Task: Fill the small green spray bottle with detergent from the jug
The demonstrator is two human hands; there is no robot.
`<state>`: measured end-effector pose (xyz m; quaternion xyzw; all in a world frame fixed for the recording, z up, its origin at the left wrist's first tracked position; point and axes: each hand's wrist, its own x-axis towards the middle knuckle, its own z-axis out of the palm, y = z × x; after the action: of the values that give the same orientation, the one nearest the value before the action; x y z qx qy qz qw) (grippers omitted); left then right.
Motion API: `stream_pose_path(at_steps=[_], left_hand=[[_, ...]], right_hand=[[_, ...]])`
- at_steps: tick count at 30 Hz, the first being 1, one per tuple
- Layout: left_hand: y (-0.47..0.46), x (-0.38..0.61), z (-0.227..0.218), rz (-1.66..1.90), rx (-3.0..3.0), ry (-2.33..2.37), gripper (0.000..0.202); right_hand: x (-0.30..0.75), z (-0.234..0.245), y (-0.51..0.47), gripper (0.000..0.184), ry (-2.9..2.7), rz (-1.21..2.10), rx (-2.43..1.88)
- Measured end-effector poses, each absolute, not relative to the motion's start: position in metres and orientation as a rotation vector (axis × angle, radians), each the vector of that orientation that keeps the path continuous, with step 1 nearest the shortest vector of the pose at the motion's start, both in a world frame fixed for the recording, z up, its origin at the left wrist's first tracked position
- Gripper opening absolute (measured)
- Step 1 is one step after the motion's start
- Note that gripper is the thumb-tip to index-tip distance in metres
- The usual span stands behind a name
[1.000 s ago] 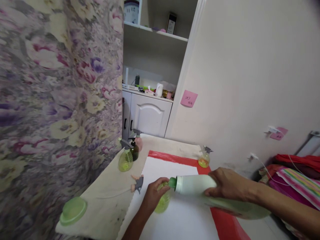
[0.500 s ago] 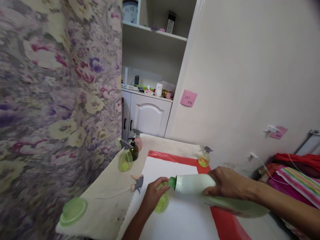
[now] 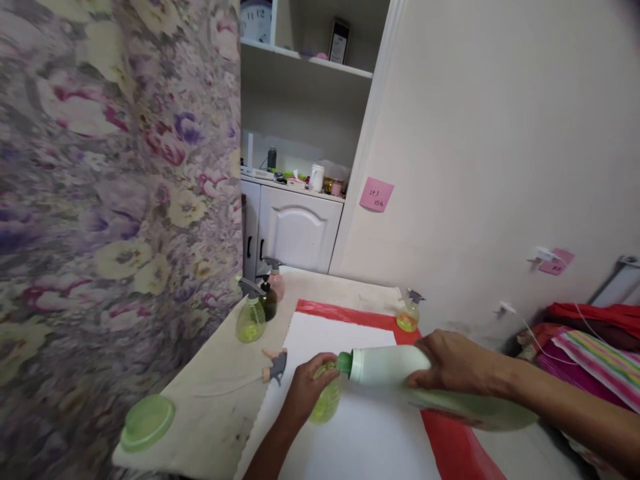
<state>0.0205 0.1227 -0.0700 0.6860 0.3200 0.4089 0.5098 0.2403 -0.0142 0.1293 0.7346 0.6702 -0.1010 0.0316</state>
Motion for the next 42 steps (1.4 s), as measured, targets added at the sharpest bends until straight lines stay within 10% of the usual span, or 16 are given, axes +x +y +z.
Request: stream_pose_path(at_steps=[12, 24, 42], left_hand=[[0.13, 0.021, -0.081, 0.997, 1.631, 0.75, 0.023], [0.122, 0.021, -0.076, 1.002, 1.661, 0.771, 0.026], [0.132, 0.013, -0.087, 0.935, 1.754, 0.886, 0.032]], right_hand=[[0.256, 0.103, -0.018, 0.037, 2.142, -0.567, 2.381], [0.285, 0.061, -0.025, 0.043, 2.23, -1.557, 2.773], [0.285, -0.039, 0.084, 0.052, 2.322, -1.165, 3.413]])
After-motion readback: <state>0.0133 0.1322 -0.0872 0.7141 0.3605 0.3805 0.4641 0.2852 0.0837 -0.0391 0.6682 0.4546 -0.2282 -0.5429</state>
